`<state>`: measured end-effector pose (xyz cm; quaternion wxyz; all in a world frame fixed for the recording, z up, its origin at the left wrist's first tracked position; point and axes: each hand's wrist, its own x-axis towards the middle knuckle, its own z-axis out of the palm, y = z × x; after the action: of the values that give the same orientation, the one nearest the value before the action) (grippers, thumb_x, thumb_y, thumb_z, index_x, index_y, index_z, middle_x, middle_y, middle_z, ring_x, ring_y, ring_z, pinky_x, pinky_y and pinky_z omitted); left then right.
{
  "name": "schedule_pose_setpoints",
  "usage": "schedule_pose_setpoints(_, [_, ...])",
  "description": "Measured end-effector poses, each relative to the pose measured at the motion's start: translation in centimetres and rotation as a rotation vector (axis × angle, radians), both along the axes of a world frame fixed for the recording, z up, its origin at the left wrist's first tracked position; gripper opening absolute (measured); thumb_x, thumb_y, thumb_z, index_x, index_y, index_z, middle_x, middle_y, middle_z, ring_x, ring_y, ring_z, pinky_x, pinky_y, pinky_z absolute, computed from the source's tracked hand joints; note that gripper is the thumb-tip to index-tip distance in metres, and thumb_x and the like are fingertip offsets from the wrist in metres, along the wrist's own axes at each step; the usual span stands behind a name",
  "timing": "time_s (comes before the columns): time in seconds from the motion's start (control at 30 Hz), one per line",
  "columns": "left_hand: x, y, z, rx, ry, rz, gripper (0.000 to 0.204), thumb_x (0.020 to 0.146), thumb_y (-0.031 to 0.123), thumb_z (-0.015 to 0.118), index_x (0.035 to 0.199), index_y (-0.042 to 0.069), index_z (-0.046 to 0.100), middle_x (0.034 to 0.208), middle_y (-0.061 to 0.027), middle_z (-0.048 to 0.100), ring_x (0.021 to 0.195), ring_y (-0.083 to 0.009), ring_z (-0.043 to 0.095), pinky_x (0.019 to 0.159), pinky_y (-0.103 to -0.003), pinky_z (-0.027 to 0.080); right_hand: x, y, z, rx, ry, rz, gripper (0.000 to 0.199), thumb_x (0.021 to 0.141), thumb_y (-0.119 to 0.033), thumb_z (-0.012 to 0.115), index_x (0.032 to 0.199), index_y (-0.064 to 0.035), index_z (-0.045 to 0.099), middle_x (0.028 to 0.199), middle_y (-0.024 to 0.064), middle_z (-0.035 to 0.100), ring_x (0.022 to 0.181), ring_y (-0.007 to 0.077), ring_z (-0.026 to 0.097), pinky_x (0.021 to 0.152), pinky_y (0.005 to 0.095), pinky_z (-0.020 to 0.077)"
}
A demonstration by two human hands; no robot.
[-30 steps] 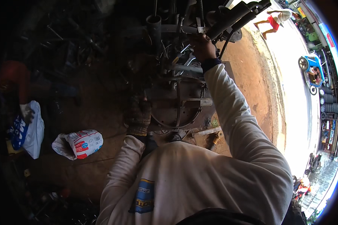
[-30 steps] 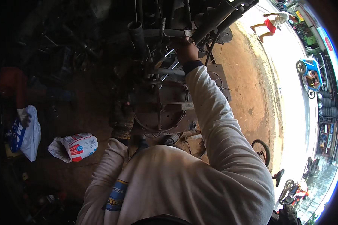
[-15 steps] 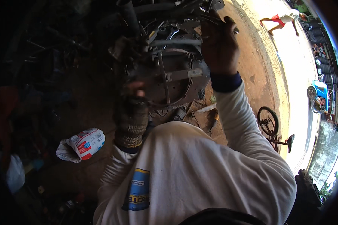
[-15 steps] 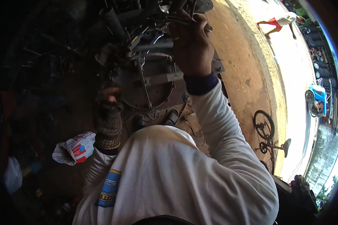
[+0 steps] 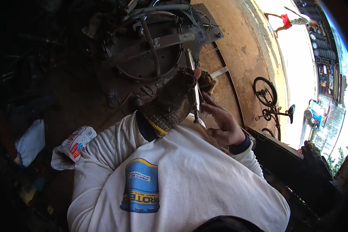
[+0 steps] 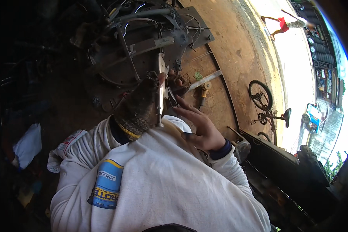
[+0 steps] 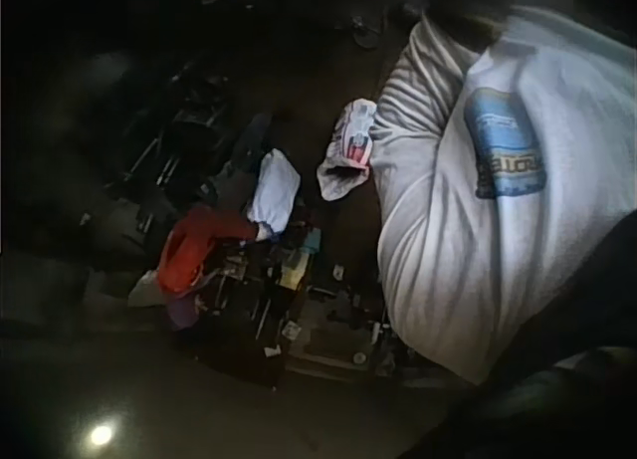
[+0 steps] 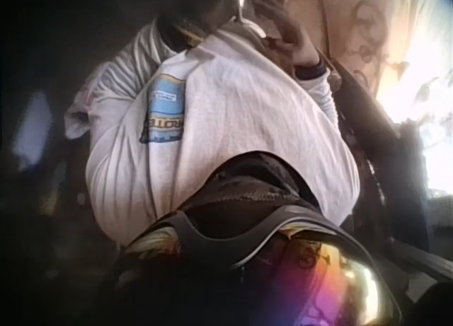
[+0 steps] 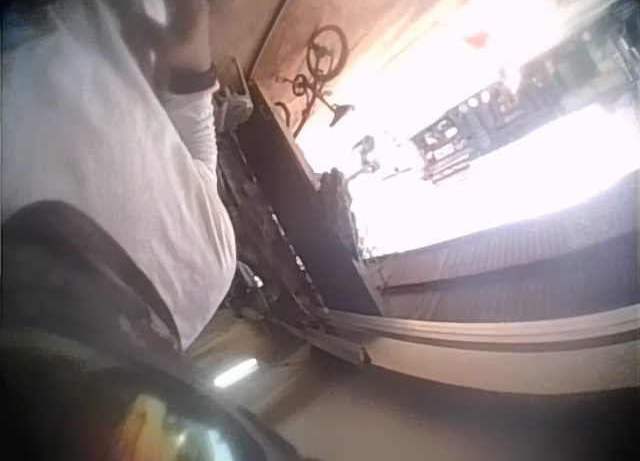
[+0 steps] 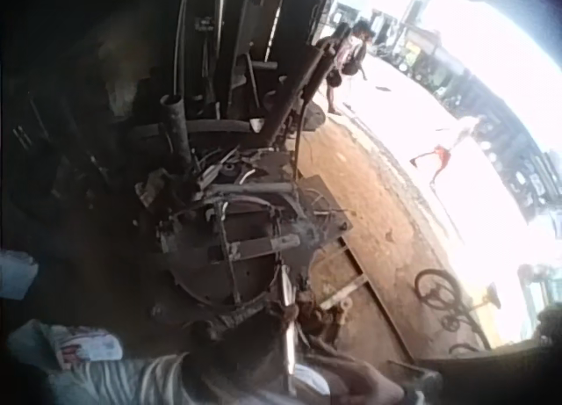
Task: The person secures metal components of a frame using locking pliers and strikes parts of the structure with a hammer to adjust their alignment. They subsequently use a wrench to tighten bolts on the assembly.
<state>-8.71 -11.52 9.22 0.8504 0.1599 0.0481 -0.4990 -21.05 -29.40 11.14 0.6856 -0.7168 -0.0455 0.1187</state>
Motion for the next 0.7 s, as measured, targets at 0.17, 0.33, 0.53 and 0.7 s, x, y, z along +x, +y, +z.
schedule_pose_setpoints(0.17, [-1.3, -3.6, -5.7, 0.285, -0.692, -0.002, 0.036, 0.100, 0.026, 0.046, 0.128, 0.004, 0.048, 0.121, -0.0132, 0.055, 0.110, -0.0233, 0.059, 0.092, -0.038, 0.052, 2.2, -2.0, 1.2, 0.424, 0.448, -0.140, 0.107, 0.079, -0.067, 0.062, 0.151, -0.0071, 0.010, 0.150, 0.0161, 0.030, 0.135, 0.0285, 0.033, 0.109, 0.0398, 0.0261])
schedule_pose_setpoints(0.33, [-0.3, -5.2, -2.3, 0.946, -1.455, -0.073, 0.040, 0.098, 0.009, 0.041, 0.137, 0.001, 0.042, 0.135, -0.0144, 0.049, 0.123, -0.0224, 0.050, 0.106, -0.034, 0.040, 6.7, -5.3, 2.1, 0.201, 0.522, 0.129, 0.091, 0.092, -0.060, 0.046, 0.151, -0.0055, 0.005, 0.153, 0.0169, 0.025, 0.140, 0.0300, 0.025, 0.113, 0.0412, 0.0212])
schedule_pose_setpoints(0.53, [-1.8, -4.8, -0.7, 1.075, -1.355, 0.028, 0.045, 0.094, 0.003, 0.042, 0.139, 0.002, 0.040, 0.139, -0.0145, 0.046, 0.130, -0.0243, 0.044, 0.109, -0.035, 0.037, 10.9, -7.3, 0.8, 0.024, 0.635, 0.473, 0.091, 0.091, -0.061, 0.049, 0.150, 0.0001, 0.017, 0.148, 0.0162, 0.030, 0.131, 0.0231, 0.032, 0.107, 0.0357, 0.0296])
schedule_pose_setpoints(0.7, [-2.4, -4.8, -0.8, 1.005, -1.224, 0.041, 0.046, 0.094, 0.003, 0.040, 0.140, 0.002, 0.039, 0.141, -0.0145, 0.043, 0.132, -0.0248, 0.041, 0.112, -0.036, 0.033, 11.8, -8.1, -1.2, 0.134, 0.756, 0.520, 0.088, 0.090, -0.063, 0.050, 0.146, 0.0020, 0.029, 0.139, 0.0176, 0.046, 0.127, 0.0252, 0.045, 0.105, 0.0361, 0.0351])
